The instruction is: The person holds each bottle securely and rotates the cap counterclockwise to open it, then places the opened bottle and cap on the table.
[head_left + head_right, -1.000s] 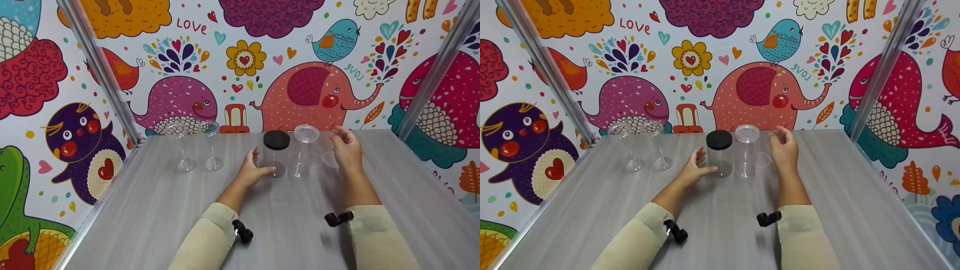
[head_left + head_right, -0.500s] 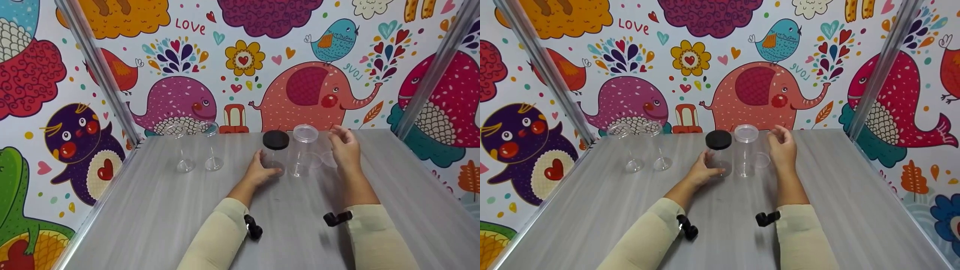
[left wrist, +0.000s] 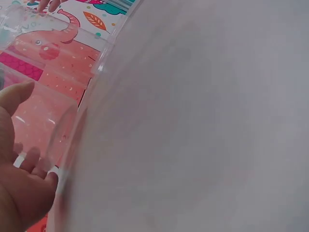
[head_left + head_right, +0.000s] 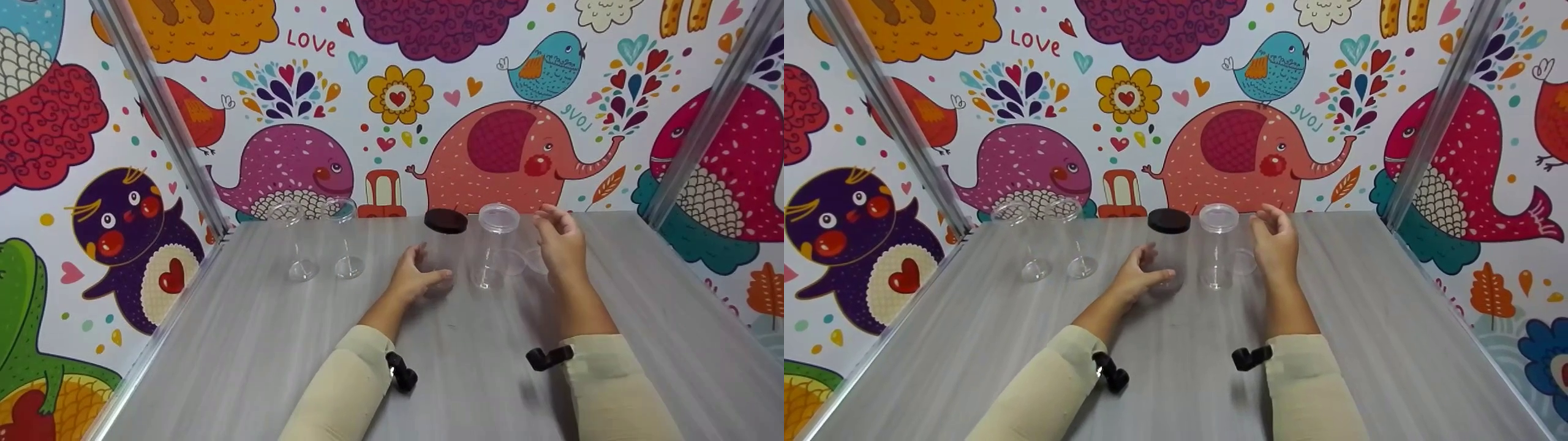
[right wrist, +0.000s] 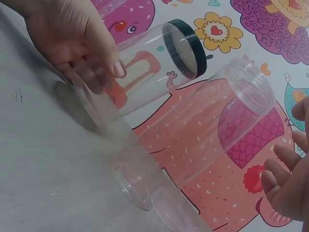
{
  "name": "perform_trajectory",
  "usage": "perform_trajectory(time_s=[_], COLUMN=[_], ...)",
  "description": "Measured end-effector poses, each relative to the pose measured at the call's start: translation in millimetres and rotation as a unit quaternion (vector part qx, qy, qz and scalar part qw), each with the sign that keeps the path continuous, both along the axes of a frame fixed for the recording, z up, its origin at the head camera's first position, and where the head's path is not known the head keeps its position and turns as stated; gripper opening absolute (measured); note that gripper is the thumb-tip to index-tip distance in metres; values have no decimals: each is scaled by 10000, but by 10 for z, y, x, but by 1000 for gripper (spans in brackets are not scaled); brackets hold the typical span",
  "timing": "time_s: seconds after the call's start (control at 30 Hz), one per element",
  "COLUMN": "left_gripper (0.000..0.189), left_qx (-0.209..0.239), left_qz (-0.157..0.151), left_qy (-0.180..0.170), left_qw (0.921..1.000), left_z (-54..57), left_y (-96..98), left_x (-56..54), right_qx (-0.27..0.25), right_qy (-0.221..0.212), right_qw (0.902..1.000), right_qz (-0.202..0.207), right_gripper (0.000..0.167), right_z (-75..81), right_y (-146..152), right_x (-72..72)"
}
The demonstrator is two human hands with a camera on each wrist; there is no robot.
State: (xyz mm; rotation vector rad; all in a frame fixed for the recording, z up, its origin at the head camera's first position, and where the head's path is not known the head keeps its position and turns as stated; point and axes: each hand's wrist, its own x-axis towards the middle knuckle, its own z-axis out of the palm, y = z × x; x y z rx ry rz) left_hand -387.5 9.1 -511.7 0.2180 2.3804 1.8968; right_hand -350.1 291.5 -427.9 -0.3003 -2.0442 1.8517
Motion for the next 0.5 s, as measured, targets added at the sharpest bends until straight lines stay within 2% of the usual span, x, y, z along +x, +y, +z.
perform_trajectory(time_s=[0.2, 0.37, 0.5], left_gripper=[98, 97, 96], left_qx=[-4, 191, 265], left_qz=[-3, -80, -110], left_qy=[290, 606, 730], left_qw=[9996, 9979, 9969], left_z=[49, 83, 133], left_y=[-132, -228, -345], left_x=[53, 96, 144], right_qx=[82, 32, -88], right_qy=[359, 591, 874], right_qw=[9992, 9979, 9955], right_qz=[158, 277, 364], right_gripper=[47, 46, 45], right_z=[62, 158, 236], right_y=[-89, -165, -270], right_x=[60, 107, 148])
